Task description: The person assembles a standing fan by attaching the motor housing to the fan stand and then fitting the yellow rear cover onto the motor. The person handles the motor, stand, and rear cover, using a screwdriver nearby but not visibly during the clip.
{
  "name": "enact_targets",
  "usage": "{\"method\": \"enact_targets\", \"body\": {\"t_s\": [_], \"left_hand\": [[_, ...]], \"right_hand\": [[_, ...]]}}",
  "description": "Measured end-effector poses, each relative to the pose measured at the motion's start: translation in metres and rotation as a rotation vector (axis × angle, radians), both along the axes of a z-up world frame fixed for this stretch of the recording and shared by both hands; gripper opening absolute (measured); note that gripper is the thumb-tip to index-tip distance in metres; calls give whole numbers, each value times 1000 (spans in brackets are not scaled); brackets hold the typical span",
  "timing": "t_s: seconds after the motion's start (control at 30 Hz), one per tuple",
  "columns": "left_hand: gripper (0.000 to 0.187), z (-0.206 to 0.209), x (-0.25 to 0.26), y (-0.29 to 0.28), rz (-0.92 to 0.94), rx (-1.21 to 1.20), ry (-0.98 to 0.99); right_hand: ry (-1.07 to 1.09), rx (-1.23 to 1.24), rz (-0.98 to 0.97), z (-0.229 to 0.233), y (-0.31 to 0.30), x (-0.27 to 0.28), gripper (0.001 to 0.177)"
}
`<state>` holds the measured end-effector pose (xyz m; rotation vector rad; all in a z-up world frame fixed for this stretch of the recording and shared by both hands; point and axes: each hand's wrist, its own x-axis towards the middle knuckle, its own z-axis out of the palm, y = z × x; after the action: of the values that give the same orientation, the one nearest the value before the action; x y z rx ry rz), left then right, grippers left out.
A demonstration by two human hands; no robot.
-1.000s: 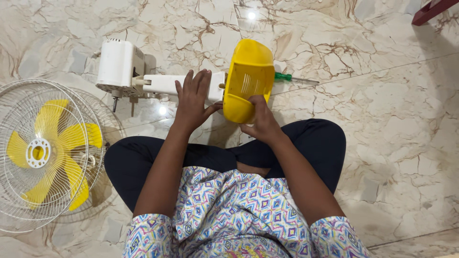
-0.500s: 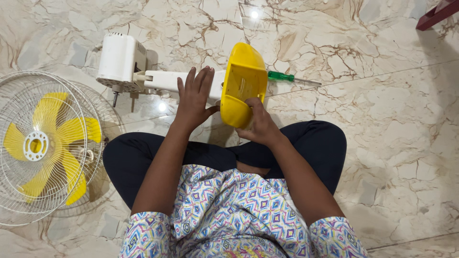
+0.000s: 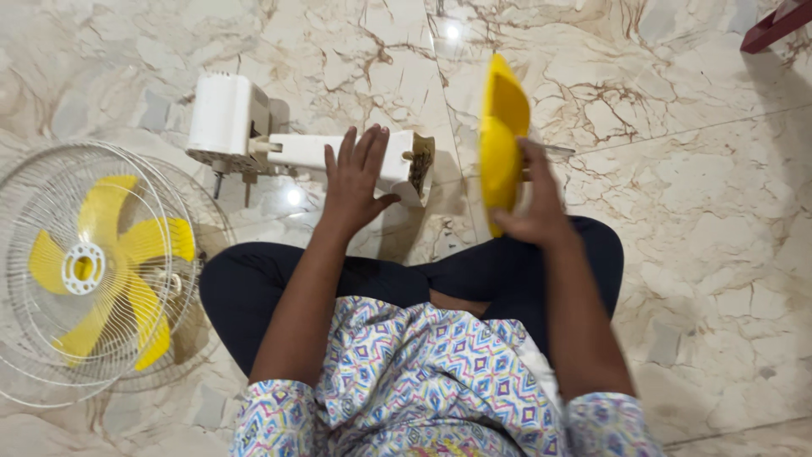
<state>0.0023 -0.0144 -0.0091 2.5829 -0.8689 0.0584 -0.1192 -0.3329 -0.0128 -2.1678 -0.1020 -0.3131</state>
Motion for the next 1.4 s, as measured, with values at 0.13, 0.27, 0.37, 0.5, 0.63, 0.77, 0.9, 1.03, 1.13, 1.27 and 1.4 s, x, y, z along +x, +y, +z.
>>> {"method": "enact_targets", "body": {"t_s": [0.13, 0.27, 0.37, 0.5, 0.63, 0.77, 0.9, 1.03, 1.13, 1.27, 1.4], "left_hand": [[123, 0, 2, -1, 6, 5, 22], [121, -6, 3, -3, -5, -18, 15], [119, -8, 4, -4, -17, -51, 5], [118, -7, 5, -2, -38, -58, -5], [116, -1, 16, 2, -71, -84, 35], [115, 12, 22, 9, -87, -213, 39], [111, 35, 31, 29, -73, -358, -3], [106, 53, 31, 49, -83, -521, 31], [105, 64, 32, 63, -118, -571, 10], [102, 75, 26, 83, -140, -654, 38], [100, 83, 21, 95, -119, -695, 90]], "right_hand": [[-45, 493, 144, 40, -53, 6, 110], [-56, 813, 156, 90, -82, 9, 103], [68, 731, 65, 114, -72, 9, 103], [160, 55, -83, 130, -47, 6, 100], [3, -236, -17, 149, -42, -4, 80], [21, -244, -220, 157, -42, -18, 41], [-44, -175, -275, 149, -52, -16, 16], [-45, 345, -52, 116, -55, 2, 16], [-3, 453, -50, 84, -36, 29, 15], [-48, 513, 70, 54, 17, 77, 14], [6, 490, 168, 52, 76, 117, 19]]}}
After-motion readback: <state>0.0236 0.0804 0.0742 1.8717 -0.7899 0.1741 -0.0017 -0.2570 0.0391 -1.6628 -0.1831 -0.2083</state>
